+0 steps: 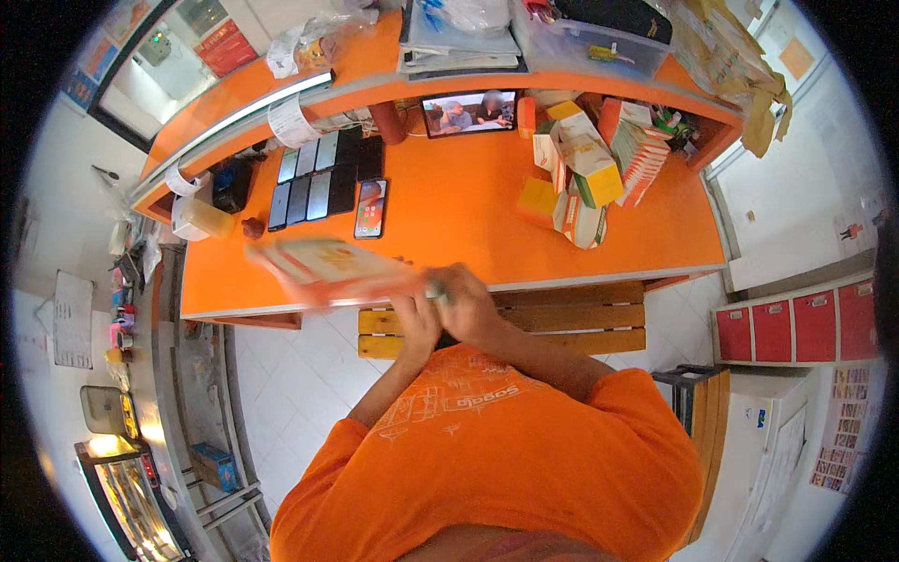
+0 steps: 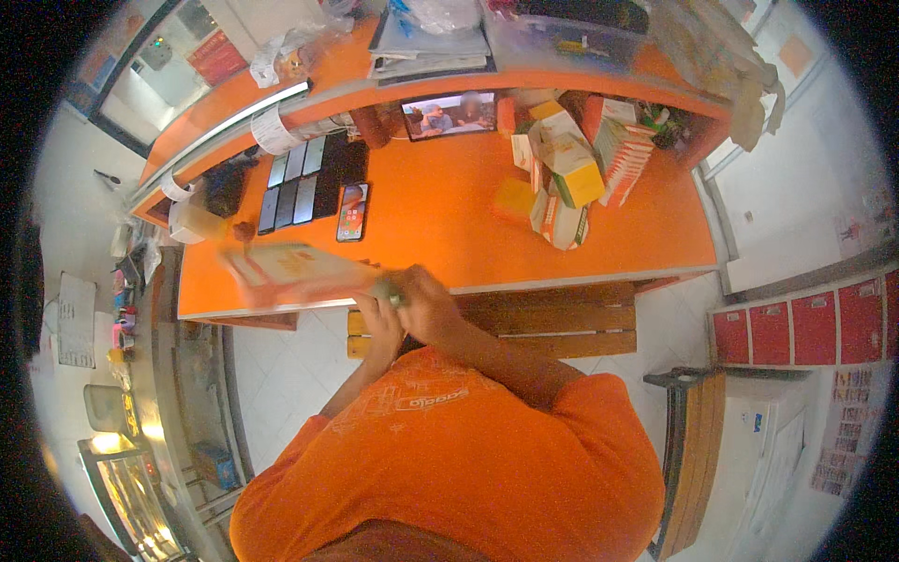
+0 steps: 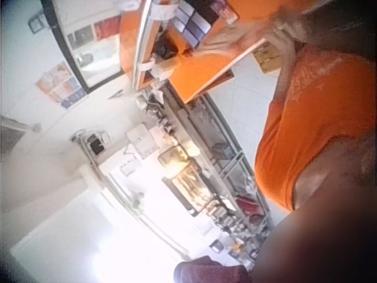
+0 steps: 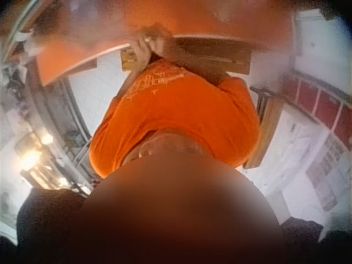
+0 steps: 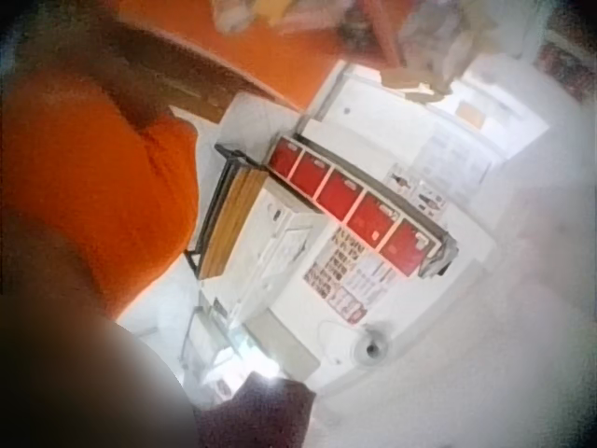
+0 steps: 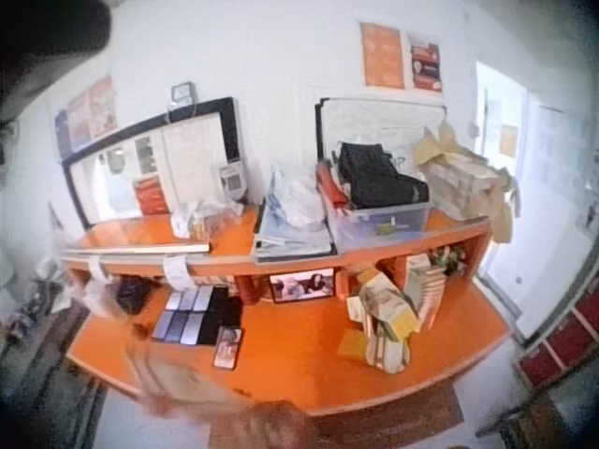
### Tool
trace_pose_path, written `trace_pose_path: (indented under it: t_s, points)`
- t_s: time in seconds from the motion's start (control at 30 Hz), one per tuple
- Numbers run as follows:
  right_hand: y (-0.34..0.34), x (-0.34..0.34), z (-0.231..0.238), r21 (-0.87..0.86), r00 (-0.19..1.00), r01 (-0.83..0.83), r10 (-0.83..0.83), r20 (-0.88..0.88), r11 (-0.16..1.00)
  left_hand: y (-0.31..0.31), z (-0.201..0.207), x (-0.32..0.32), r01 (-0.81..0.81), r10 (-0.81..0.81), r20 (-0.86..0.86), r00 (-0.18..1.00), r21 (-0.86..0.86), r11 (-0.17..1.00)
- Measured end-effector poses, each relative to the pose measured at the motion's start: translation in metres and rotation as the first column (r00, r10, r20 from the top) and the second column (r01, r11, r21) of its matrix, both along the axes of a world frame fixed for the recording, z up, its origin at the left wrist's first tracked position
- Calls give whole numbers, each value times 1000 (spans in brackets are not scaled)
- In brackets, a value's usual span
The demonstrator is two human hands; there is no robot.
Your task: The person folds flat cardboard pieces into small rectangular boxes at a counter. They repeatedly fold flaps, tuck edges, and stack the finished boxes on the counter.
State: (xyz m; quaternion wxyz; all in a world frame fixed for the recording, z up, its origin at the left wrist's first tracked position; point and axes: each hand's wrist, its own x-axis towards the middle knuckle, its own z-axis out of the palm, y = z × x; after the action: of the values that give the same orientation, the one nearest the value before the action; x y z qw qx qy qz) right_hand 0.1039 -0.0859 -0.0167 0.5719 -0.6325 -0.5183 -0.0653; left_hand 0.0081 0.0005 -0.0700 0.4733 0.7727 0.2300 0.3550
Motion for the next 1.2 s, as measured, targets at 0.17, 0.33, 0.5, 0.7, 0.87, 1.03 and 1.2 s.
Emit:
trace_pose_path:
  t_s: [0.17,0.33,0.5,0.7,0.87,1.03,1.2]
  points:
    - [3,58,-19,-187,813,233,-296,-502,954,-23,24,1,190,-188,24,982,-122,974]
    - [4,54,-37,-165,867,257,-302,-396,952,-8,8,1,249,-234,-140,962,97,964]
    - [-8,58,-29,-208,973,3,-51,-226,978,64,-13,-1,-32,-10,-82,997,-499,866]
    - [-23,79,-9,-157,498,-505,138,-856,849,66,32,-15,203,40,248,968,-867,456]
    - [-13,81,-11,9,523,-320,185,-832,947,40,47,-10,258,130,307,943,-918,300]
    - [-5,66,-32,-357,882,-133,-54,-469,924,30,34,-6,267,256,331,908,-929,255]
    - [-7,22,-51,-102,998,48,-44,49,994,38,11,14,108,493,242,835,-952,286]
